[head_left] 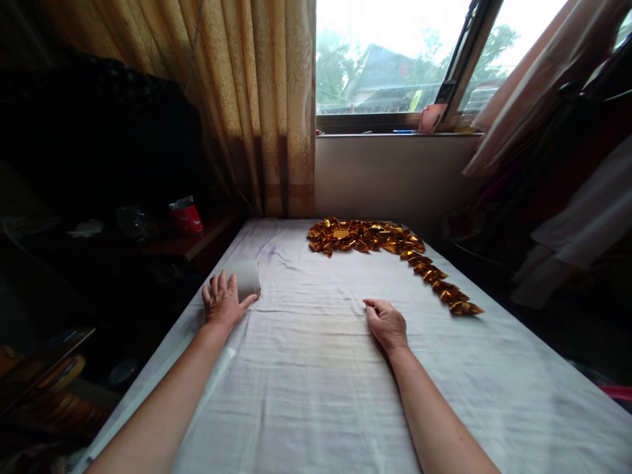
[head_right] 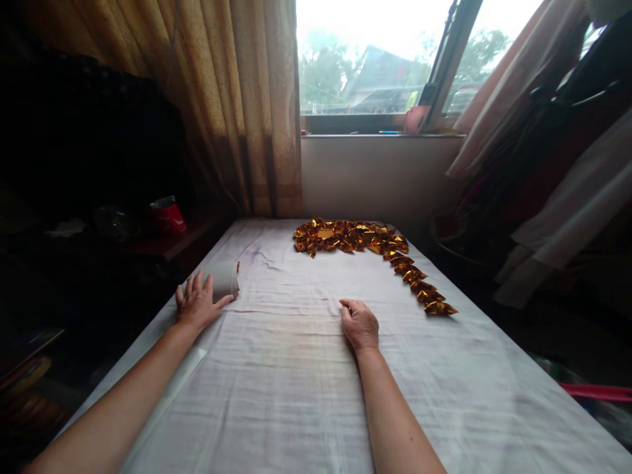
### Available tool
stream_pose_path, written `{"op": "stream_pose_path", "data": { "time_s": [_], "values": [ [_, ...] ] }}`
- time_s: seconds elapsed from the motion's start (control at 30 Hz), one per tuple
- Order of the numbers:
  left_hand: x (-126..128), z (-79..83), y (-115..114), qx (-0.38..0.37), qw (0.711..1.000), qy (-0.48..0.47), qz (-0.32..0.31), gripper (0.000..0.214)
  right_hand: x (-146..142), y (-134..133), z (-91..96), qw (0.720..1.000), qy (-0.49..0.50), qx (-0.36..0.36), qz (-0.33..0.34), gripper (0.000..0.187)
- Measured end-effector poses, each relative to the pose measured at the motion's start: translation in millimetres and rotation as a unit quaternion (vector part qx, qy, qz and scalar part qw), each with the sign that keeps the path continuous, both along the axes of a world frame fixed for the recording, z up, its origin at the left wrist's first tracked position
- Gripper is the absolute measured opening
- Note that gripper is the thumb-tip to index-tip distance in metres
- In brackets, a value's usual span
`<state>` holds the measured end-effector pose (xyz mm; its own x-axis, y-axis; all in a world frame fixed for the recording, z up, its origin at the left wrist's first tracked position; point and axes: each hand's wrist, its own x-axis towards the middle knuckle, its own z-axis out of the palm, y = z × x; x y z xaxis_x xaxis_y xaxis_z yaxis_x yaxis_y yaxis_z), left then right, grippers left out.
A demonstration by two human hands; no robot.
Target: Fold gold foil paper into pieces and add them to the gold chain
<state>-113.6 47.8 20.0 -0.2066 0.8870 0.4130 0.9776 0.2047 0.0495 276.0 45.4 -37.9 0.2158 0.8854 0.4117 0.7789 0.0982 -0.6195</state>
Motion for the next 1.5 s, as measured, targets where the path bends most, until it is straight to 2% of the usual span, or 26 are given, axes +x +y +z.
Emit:
{"op": "stream_pose_path", "data": {
  "time_s": [0.23, 0.67, 1.03, 1.23, 1.5],
  "values": [
    [0, -13.9, -8, 0.04, 0.997, 0.053, -0.039, 0.058, 0, -1, 1.2, 1.0, 0.002, -0.002, -0.002, 0.028],
    [-7, -9.0, -12, 0.054, 0.989, 0.018, -0.136, 0.037, 0, -3, 3.9, 1.0, 0.014, -0.005, 0.004, 0.028],
    [-13, 2.4, -15, 0.009, 0.989, 0.049, -0.138, 0.03, 1, -3, 4.3, 1.0, 0.024, -0.012, 0.006, 0.028],
    [-14, -1.7, -6, 0.005, 0.998, 0.006, -0.068, 0.059, 1, -3, 3.0, 1.0, 0.02, -0.017, 0.004, 0.029],
    [-21, -4.2, -2, -0.001, 0.996, 0.007, -0.083, 0.039, 0, -5, 5.6, 1.0, 0.015, -0.013, 0.002, 0.029]
  ]
}}
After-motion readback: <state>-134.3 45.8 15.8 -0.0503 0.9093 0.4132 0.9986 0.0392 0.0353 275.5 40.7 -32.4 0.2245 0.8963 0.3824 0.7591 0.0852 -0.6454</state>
